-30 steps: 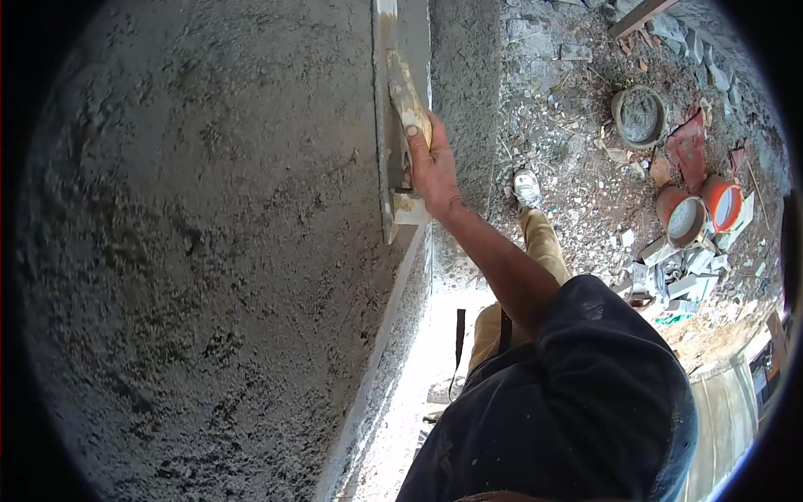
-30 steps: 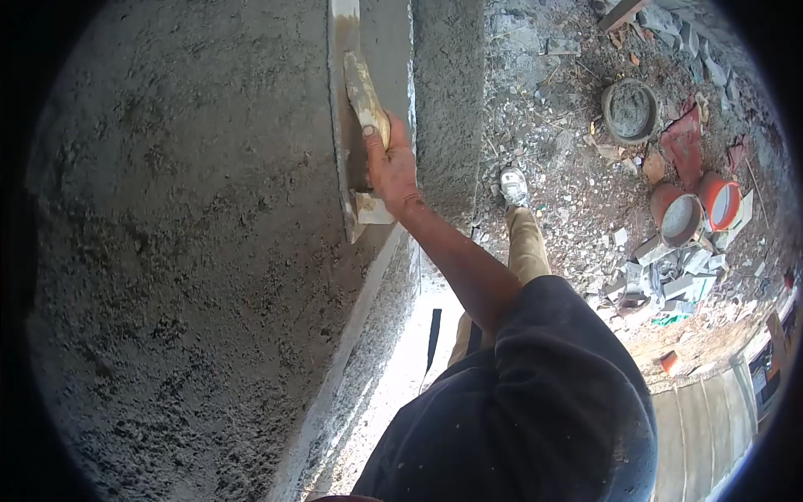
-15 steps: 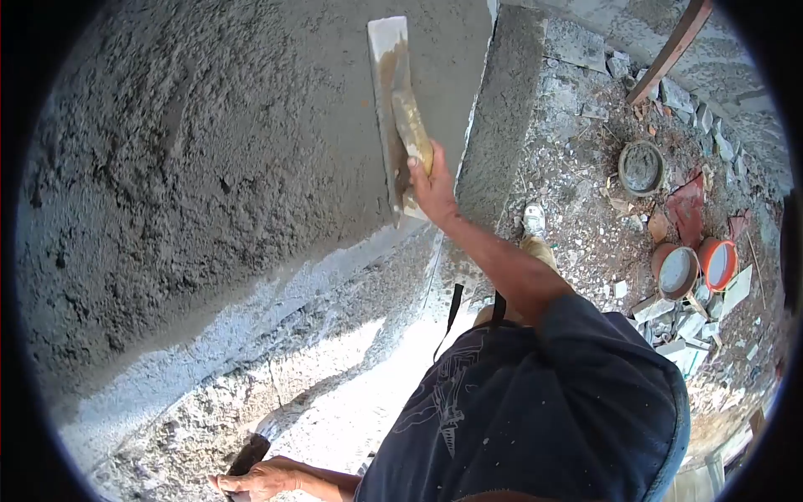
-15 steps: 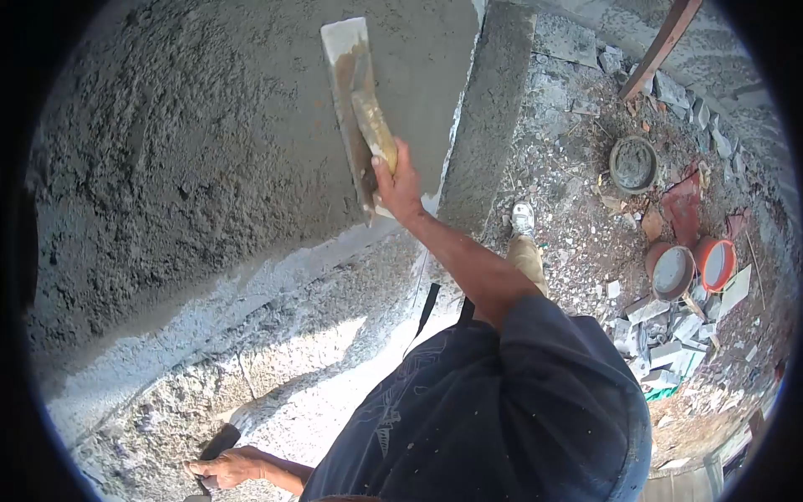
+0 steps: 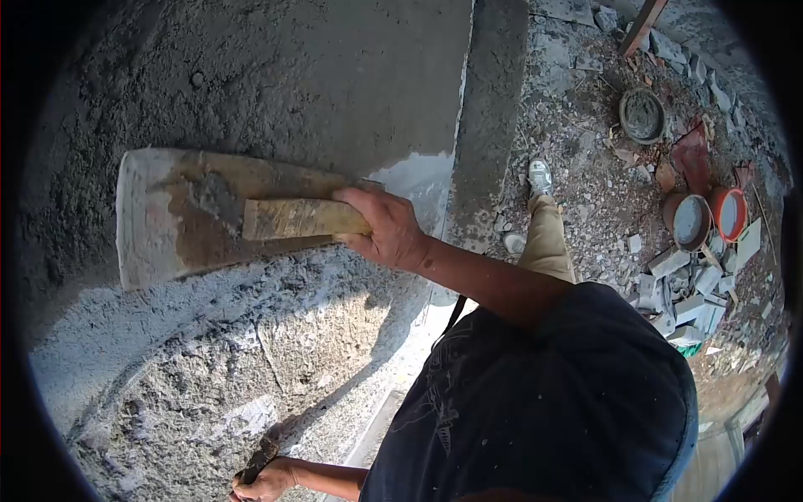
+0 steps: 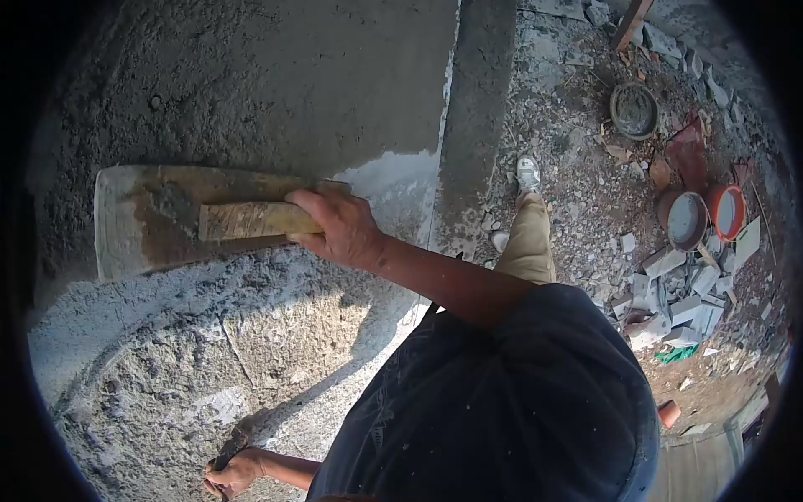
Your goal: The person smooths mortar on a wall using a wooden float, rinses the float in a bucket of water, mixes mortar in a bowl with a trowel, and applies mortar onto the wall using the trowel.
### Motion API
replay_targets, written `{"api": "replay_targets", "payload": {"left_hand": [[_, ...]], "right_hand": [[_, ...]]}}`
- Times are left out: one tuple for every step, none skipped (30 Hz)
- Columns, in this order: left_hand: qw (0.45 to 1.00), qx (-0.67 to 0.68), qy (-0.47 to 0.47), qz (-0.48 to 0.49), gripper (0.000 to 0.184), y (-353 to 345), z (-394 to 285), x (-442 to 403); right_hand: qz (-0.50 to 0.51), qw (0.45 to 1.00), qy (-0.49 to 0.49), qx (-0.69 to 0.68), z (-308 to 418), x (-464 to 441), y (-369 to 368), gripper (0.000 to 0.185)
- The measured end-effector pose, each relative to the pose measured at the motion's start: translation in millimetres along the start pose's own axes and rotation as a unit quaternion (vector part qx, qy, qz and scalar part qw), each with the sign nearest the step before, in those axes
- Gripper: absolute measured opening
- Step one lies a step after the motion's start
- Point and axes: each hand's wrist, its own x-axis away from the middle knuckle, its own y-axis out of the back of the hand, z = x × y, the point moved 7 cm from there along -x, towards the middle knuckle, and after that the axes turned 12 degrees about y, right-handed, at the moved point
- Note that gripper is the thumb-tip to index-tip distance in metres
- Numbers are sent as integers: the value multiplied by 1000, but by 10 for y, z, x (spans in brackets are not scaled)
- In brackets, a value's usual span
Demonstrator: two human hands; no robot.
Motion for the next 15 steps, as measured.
{"api": "replay_targets", "payload": {"left_hand": [[1000,11,2,5,23,12,15,-10],[1000,22,4,11,23,19,33,-35],[999,28,-1,27,22,11,53,-56],[999,35,-3,41,22,11,81,-55],[998,39,3,40,21,13,72,-27],[998,43,10,38,19,15,63,1],[998,43,10,40,19,9,69,14],[998,43,10,42,19,16,82,11],[998,46,13,43,19,40,101,2],[899,-292,-320,58,22,-140,-226,232],[902,-294,-306,78,23,-130,-210,231],[903,-299,-293,97,25,-126,-211,222],[920,-282,-257,91,27,-115,-235,202],[971,-182,-128,90,30,-115,-192,164],[992,-96,-40,71,33,-130,-171,159]], "right_hand": [[-22,996,-84,-9,-333,219,52,53],[-50,983,-175,-31,-643,382,127,49],[-76,960,-263,-53,-967,536,174,44],[-111,948,-299,-13,-1340,705,189,41],[-143,932,-332,27,-1643,866,217,38],[-170,887,-428,-20,-1845,1034,227,38],[-193,832,-515,-68,-1987,1166,225,37],[-214,767,-595,-113,-2018,1267,171,37],[-248,744,-603,-144,-1950,1302,114,37],[-282,722,-608,-173,-1835,1354,43,37],[-311,700,-610,-202,-1684,1367,-21,37],[-307,726,-583,-198,-1498,1264,-44,37],[-301,752,-552,-197,-1262,1066,-64,37],[-292,779,-518,-199,-1016,830,-72,37],[-258,819,-475,-193,-771,524,-57,37]]}}
